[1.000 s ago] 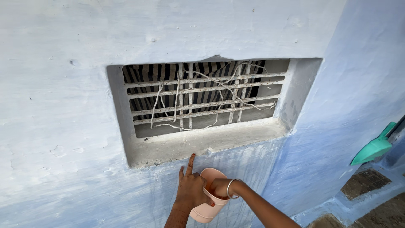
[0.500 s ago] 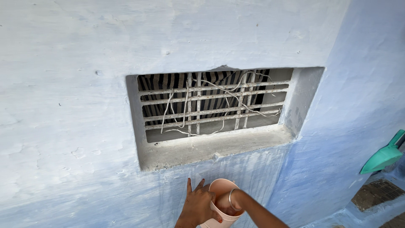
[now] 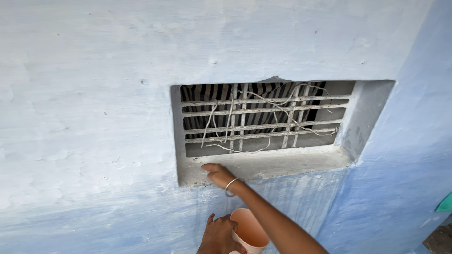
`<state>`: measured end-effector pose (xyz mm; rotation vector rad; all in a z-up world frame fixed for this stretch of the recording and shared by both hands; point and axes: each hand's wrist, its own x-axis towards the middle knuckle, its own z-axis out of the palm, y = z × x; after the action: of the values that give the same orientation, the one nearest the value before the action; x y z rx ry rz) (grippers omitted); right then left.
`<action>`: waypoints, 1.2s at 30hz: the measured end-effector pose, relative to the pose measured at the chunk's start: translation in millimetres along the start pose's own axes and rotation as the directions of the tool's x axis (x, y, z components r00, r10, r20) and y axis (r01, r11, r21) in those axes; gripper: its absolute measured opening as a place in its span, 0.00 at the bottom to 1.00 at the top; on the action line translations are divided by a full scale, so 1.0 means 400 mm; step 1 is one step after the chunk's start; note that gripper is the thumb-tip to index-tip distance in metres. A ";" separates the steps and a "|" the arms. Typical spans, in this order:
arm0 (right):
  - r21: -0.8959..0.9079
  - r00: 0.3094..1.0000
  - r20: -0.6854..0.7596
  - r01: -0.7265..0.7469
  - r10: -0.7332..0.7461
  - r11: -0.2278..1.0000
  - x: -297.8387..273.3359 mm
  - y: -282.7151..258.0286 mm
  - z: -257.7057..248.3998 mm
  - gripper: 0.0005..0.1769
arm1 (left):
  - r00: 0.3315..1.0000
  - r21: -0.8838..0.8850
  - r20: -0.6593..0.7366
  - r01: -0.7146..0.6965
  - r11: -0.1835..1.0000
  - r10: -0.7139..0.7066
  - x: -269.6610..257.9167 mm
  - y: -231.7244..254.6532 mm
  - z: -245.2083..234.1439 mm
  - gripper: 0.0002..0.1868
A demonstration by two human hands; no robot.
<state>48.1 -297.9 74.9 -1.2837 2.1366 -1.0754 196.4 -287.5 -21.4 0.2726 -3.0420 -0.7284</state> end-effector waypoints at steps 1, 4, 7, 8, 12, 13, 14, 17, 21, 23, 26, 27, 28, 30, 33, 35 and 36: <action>-0.163 0.999 0.018 0.041 -0.038 0.986 0.000 -0.006 0.057 0.32 | 1.000 0.026 -0.012 -0.004 1.000 0.005 -0.004 -0.015 0.014 0.28; -0.575 0.991 0.091 0.135 -0.101 0.807 -0.034 -0.038 0.154 0.41 | 0.999 0.037 -0.016 0.038 0.999 -0.037 -0.020 -0.053 0.025 0.24; -0.750 0.989 0.116 0.145 -0.087 0.646 -0.078 -0.043 0.144 0.44 | 0.997 0.056 -0.018 0.075 0.996 -0.074 -0.065 -0.061 -0.004 0.29; -0.745 0.991 0.103 0.136 -0.089 0.653 -0.088 -0.036 0.123 0.45 | 0.997 0.069 -0.023 0.080 0.994 -0.078 -0.081 -0.059 -0.022 0.32; -0.776 0.989 -0.141 -0.137 0.044 0.616 -0.167 -0.009 -0.008 0.51 | 0.992 -0.014 -0.087 0.093 0.996 -0.094 -0.129 -0.036 -0.100 0.32; -0.770 0.952 -0.255 -0.305 0.168 0.560 -0.187 -0.017 -0.041 0.54 | 0.990 -0.028 -0.101 0.092 0.995 -0.095 -0.134 -0.029 -0.115 0.32; -0.760 0.920 -0.280 -0.387 0.274 0.523 -0.194 -0.032 -0.059 0.57 | 0.989 -0.043 -0.115 0.091 0.995 -0.095 -0.134 -0.023 -0.128 0.31; -0.745 0.850 -0.301 -0.492 0.432 0.449 -0.194 -0.034 -0.086 0.63 | 0.993 -0.033 -0.097 0.065 0.997 -0.067 -0.115 0.001 -0.147 0.31; -0.822 1.000 0.029 0.018 0.010 0.569 -0.093 0.041 0.008 0.57 | 0.995 -0.039 -0.070 0.066 0.997 -0.068 -0.081 0.048 -0.139 0.30; -0.776 0.999 0.049 0.024 0.023 0.630 -0.075 0.076 0.031 0.56 | 0.994 -0.058 -0.038 0.097 0.994 -0.099 -0.077 0.061 -0.134 0.30; -0.725 0.994 0.072 -0.002 0.079 0.688 -0.097 0.095 -0.007 0.53 | 0.994 -0.059 -0.042 0.102 0.993 -0.104 -0.085 0.063 -0.128 0.31; -0.712 0.992 0.077 -0.017 0.103 0.702 -0.116 0.095 -0.039 0.51 | 0.992 -0.066 -0.055 0.106 0.992 -0.110 -0.089 0.059 -0.128 0.31; -0.735 0.985 0.042 -0.084 0.170 0.673 -0.139 0.092 -0.068 0.51 | 0.991 -0.074 -0.067 0.110 0.991 -0.115 -0.093 0.053 -0.127 0.31; -0.789 0.951 -0.040 -0.219 0.308 0.574 -0.187 0.075 -0.129 0.52 | 0.990 -0.068 -0.080 0.113 0.991 -0.118 -0.091 0.049 -0.123 0.30; -0.815 0.875 -0.143 -0.369 0.462 0.447 -0.238 0.026 -0.192 0.45 | 0.991 -0.020 -0.086 0.103 0.994 -0.104 -0.079 0.056 -0.125 0.28; -0.776 0.843 -0.132 -0.415 0.521 0.475 -0.268 0.014 -0.212 0.35 | 0.992 0.009 -0.096 0.087 0.996 -0.086 -0.069 0.074 -0.131 0.29; -0.727 0.837 -0.042 -0.400 0.546 0.558 -0.277 0.024 -0.213 0.32 | 0.993 -0.012 -0.101 0.064 0.998 -0.065 -0.064 0.086 -0.134 0.28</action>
<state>38.1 -164.3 115.9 -0.8918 2.6168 0.1614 218.1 -276.9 42.9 0.3968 -2.9461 -0.7078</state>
